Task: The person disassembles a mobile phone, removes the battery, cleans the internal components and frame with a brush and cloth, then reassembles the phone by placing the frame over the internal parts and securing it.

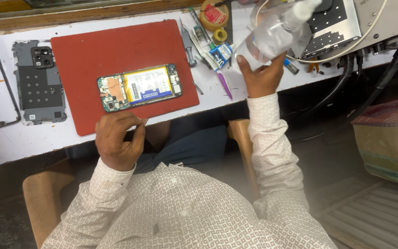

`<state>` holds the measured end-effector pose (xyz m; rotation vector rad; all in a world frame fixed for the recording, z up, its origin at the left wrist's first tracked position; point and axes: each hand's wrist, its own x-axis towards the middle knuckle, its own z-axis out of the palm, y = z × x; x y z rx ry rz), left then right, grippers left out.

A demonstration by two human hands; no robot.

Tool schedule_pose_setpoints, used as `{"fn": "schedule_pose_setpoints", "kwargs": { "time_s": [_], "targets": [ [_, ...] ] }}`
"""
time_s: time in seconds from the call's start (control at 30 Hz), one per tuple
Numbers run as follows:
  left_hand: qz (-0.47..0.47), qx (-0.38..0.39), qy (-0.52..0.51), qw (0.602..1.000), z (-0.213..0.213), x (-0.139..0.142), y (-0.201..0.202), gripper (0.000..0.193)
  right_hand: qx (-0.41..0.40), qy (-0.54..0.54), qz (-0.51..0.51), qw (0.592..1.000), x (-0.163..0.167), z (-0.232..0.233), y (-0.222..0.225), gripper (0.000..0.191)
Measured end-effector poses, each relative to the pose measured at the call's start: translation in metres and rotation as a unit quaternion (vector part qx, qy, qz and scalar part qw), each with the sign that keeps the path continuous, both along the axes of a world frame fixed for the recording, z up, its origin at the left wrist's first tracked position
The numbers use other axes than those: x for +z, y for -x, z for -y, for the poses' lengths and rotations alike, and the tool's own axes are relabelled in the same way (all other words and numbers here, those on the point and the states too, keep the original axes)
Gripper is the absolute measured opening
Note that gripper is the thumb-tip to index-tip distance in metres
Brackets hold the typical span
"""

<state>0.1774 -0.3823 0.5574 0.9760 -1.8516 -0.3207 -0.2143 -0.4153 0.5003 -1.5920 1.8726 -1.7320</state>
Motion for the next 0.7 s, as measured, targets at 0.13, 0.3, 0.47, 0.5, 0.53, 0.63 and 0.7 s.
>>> {"fn": "schedule_pose_setpoints", "kwargs": {
  "time_s": [0.13, 0.3, 0.47, 0.5, 0.53, 0.63, 0.7],
  "targets": [
    [0.027, -0.027, -0.013, 0.999, -0.002, -0.007, 0.01, 0.02, -0.044, -0.013, -0.072, 0.996, 0.003, 0.003, -0.014, 0.102],
    [0.049, -0.064, -0.023, 0.996, 0.0, -0.008, 0.024, 0.019, -0.001, -0.015, -0.034, 0.999, -0.001, 0.005, -0.01, 0.101],
    [0.06, -0.109, -0.03, 0.992, 0.002, -0.005, 0.038, 0.017, 0.053, -0.078, -0.094, 0.991, 0.022, -0.003, 0.008, 0.09],
    [0.063, -0.115, -0.033, 0.991, 0.002, -0.004, 0.039, 0.017, 0.09, -0.069, -0.135, 0.984, 0.038, -0.006, 0.017, 0.083],
    [0.066, -0.12, -0.035, 0.99, 0.003, -0.003, 0.04, 0.016, 0.07, -0.102, -0.084, 0.989, 0.058, -0.005, 0.028, 0.064],
    [0.068, -0.122, -0.039, 0.989, 0.003, -0.001, 0.039, 0.016, 0.106, -0.031, -0.107, 0.988, 0.126, 0.005, 0.069, 0.035],
    [0.064, -0.116, -0.038, 0.99, 0.003, -0.001, 0.04, 0.016, 0.1, -0.013, -0.185, 0.978, 0.163, 0.031, 0.088, 0.033]
  ]
}}
